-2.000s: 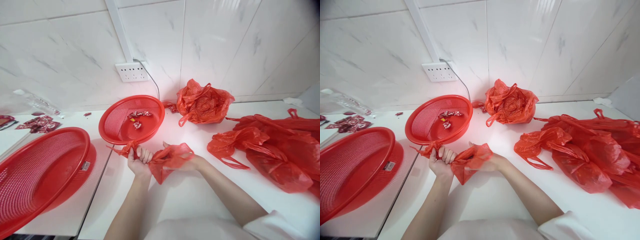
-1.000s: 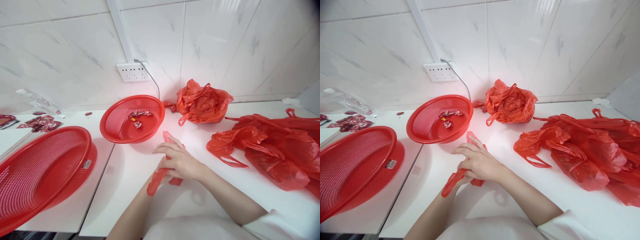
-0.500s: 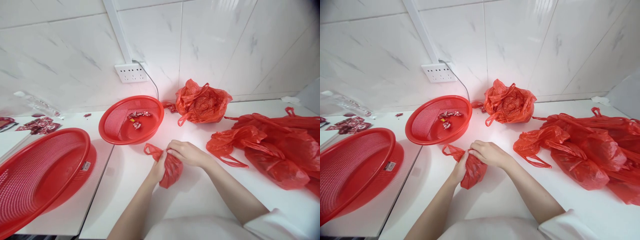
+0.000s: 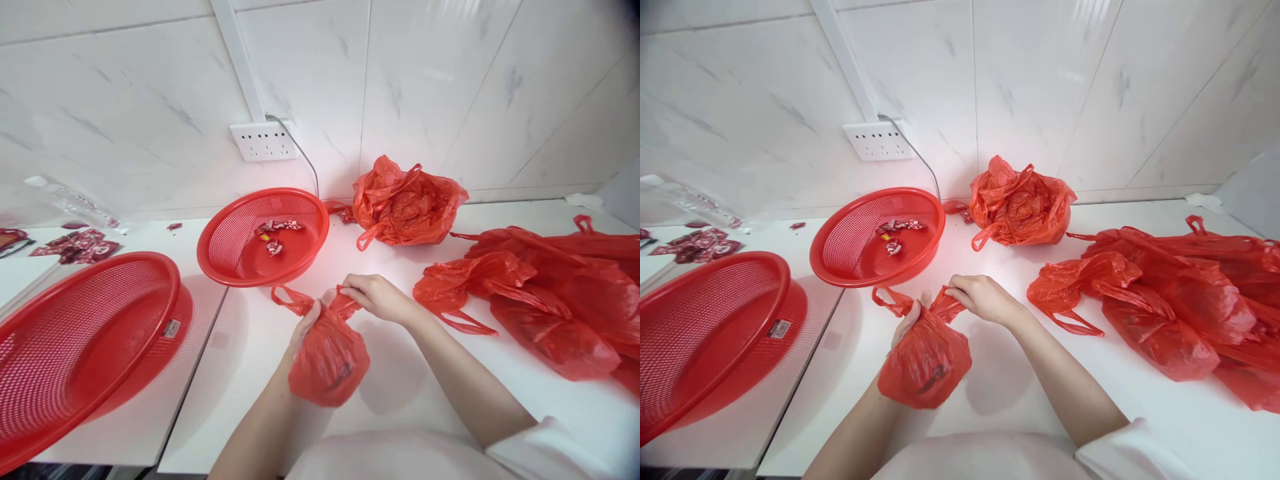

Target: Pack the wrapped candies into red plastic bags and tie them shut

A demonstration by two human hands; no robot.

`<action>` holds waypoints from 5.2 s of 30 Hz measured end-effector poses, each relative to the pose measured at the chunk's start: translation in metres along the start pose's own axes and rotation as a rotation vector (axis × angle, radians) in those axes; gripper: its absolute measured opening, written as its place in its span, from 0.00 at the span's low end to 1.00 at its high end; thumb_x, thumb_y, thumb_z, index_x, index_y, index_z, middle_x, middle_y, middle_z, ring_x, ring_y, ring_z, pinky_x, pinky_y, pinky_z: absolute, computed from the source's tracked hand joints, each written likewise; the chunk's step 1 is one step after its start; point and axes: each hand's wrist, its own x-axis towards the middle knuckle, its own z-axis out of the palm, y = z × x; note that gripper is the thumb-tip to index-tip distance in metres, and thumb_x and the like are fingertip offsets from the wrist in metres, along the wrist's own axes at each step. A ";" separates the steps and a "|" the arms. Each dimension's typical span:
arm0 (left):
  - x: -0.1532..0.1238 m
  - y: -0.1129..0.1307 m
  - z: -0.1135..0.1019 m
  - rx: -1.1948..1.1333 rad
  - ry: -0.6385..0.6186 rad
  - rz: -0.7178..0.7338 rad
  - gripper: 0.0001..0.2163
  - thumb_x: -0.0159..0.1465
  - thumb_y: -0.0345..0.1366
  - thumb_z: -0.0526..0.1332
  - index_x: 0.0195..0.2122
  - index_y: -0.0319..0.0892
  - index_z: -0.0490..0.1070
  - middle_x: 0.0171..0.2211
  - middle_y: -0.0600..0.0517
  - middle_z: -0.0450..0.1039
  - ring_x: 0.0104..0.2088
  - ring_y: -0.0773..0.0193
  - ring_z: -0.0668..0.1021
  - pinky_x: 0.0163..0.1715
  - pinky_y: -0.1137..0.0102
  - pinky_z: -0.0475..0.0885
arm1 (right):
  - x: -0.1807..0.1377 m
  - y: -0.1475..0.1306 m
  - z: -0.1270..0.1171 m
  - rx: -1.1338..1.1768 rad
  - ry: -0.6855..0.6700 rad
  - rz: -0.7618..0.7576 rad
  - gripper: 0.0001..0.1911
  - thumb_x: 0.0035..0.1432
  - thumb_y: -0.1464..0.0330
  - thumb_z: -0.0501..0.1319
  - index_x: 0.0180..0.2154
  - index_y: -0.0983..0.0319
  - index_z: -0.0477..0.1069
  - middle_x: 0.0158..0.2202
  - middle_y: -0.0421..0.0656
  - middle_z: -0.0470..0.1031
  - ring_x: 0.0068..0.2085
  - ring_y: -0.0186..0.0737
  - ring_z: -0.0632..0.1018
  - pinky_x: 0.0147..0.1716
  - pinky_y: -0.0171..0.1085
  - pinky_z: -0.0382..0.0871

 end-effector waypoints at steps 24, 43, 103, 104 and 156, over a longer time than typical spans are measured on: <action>0.036 0.014 -0.008 0.371 -0.150 0.382 0.19 0.66 0.46 0.58 0.55 0.45 0.69 0.25 0.56 0.67 0.29 0.68 0.68 0.44 0.69 0.64 | -0.010 -0.014 -0.024 0.289 -0.098 0.342 0.16 0.63 0.57 0.52 0.27 0.60 0.60 0.24 0.34 0.60 0.23 0.30 0.63 0.21 0.31 0.58; 0.030 0.011 -0.011 0.398 -0.490 0.147 0.08 0.63 0.38 0.58 0.29 0.40 0.68 0.25 0.49 0.71 0.26 0.63 0.73 0.30 0.68 0.66 | -0.008 -0.015 -0.012 0.269 -0.091 -0.089 0.17 0.62 0.73 0.54 0.51 0.57 0.72 0.47 0.42 0.78 0.47 0.37 0.78 0.49 0.38 0.69; 0.022 0.034 -0.017 1.017 -0.246 0.440 0.07 0.56 0.34 0.68 0.31 0.41 0.70 0.33 0.48 0.73 0.30 0.64 0.76 0.31 0.68 0.71 | -0.006 -0.006 0.001 0.281 -0.090 -0.048 0.29 0.51 0.78 0.60 0.56 0.57 0.69 0.54 0.44 0.74 0.53 0.43 0.76 0.54 0.43 0.68; 0.024 0.035 -0.019 1.047 -0.203 0.522 0.06 0.55 0.33 0.68 0.30 0.41 0.71 0.33 0.48 0.73 0.31 0.63 0.76 0.32 0.68 0.71 | -0.005 -0.008 0.003 0.274 -0.066 -0.050 0.28 0.51 0.78 0.59 0.55 0.58 0.69 0.53 0.45 0.75 0.52 0.43 0.76 0.53 0.43 0.68; 0.035 0.027 -0.022 1.062 -0.006 0.809 0.24 0.69 0.49 0.50 0.20 0.42 0.70 0.58 0.45 0.69 0.61 0.52 0.66 0.62 0.55 0.58 | -0.006 0.029 -0.045 0.409 0.343 0.450 0.07 0.54 0.64 0.59 0.32 0.62 0.69 0.22 0.36 0.67 0.22 0.31 0.65 0.23 0.33 0.58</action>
